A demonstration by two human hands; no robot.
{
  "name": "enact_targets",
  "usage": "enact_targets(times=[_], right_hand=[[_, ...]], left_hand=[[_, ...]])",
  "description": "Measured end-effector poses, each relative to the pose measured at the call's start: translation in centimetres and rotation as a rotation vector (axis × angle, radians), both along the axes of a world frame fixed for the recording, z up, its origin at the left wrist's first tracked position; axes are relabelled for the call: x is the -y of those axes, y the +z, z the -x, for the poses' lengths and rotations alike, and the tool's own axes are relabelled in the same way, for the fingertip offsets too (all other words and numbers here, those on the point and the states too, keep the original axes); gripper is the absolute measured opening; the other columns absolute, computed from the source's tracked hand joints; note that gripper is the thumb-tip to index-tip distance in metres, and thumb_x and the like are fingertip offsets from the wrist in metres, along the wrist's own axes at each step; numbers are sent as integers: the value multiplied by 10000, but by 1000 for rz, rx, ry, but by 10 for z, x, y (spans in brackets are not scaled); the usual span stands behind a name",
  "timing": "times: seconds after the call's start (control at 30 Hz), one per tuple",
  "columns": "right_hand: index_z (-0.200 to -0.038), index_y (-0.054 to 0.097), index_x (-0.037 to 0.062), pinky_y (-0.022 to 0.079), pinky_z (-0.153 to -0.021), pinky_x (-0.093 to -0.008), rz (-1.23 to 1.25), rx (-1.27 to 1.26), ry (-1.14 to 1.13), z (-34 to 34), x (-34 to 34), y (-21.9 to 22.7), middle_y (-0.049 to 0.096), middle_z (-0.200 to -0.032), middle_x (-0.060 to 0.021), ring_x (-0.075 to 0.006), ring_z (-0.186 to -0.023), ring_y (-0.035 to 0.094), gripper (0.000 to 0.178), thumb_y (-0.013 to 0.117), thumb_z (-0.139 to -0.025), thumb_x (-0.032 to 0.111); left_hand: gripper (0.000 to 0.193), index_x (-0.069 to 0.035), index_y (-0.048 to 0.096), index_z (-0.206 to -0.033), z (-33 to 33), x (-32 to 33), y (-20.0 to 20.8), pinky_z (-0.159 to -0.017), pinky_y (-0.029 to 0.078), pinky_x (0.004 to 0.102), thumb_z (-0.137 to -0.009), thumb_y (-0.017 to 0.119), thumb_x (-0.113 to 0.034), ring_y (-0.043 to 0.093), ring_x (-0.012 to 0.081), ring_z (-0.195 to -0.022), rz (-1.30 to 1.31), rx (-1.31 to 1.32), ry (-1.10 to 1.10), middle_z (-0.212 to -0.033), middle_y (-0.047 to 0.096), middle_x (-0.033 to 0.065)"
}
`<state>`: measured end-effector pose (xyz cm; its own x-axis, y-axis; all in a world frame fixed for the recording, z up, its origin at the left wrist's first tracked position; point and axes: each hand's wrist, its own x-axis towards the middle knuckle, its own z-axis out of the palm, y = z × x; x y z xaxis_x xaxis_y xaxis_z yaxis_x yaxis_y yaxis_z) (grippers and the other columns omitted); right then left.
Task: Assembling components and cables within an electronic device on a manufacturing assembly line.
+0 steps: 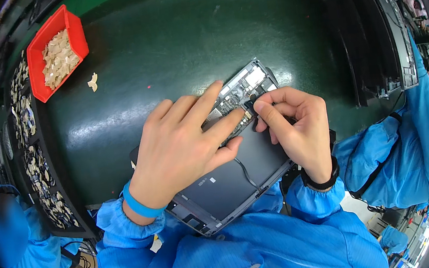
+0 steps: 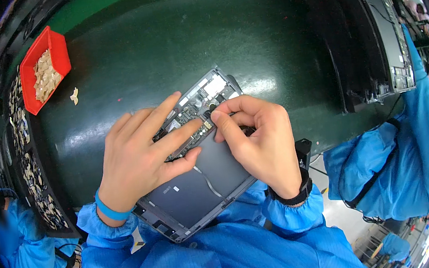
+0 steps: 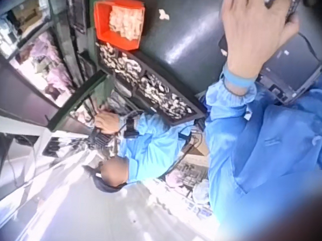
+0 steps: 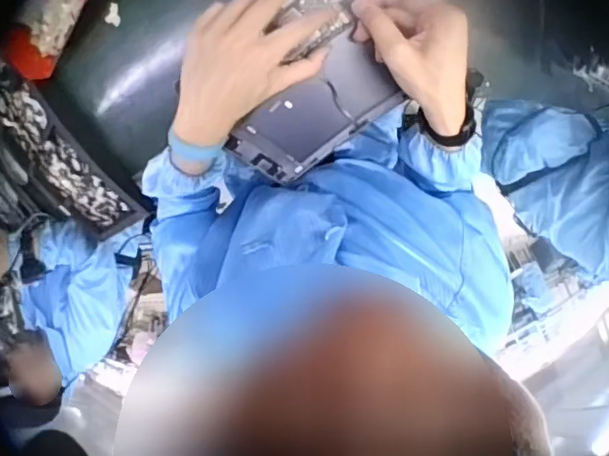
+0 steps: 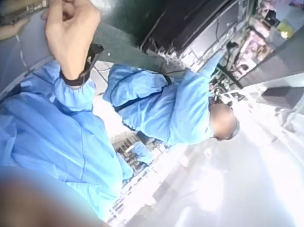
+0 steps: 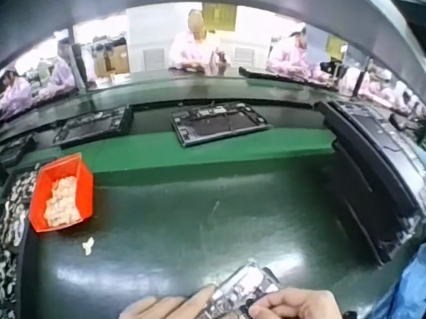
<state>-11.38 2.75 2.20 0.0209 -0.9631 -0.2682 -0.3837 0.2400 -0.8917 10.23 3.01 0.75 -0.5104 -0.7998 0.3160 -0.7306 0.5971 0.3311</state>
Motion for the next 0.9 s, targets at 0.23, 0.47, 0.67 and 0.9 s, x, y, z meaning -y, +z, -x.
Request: enact_targets(times=[0.23,0.47,0.67,0.9], right_hand=[[-957,737,-36,482,-575,-251,-40,-34,-6,-5,0,3,743,-674,-71,-72,-603,646,157,706,-955,118],[-942,732,-34,480,-538,-253,-27,-52,-5,-9,0,3,741,-667,-74,-80,-573,644,148,702,-950,112],[-937,734,-35,490,-529,-264,4,-82,18,-11,-1,5,741,-671,-82,-92,-574,658,148,699,-946,109],[-933,736,-25,494,-539,-275,66,-111,95,-8,2,4,737,-669,-80,-105,-587,668,136,687,-948,101]], left_hand=[[368,-238,823,-1055,-1,3,1,-695,505,326,-702,864,-332,681,202,-823,20,4,-12,-1307,704,112],[377,-225,828,-1055,-2,2,0,-691,500,326,-695,869,-332,690,205,-841,19,-11,-8,-1320,704,120],[379,-223,829,-1053,-2,2,0,-685,494,324,-691,870,-331,691,202,-842,27,-7,-7,-1324,704,117],[367,-224,826,-1037,0,3,2,-668,474,317,-684,867,-317,682,196,-815,40,-3,2,-1324,704,109]])
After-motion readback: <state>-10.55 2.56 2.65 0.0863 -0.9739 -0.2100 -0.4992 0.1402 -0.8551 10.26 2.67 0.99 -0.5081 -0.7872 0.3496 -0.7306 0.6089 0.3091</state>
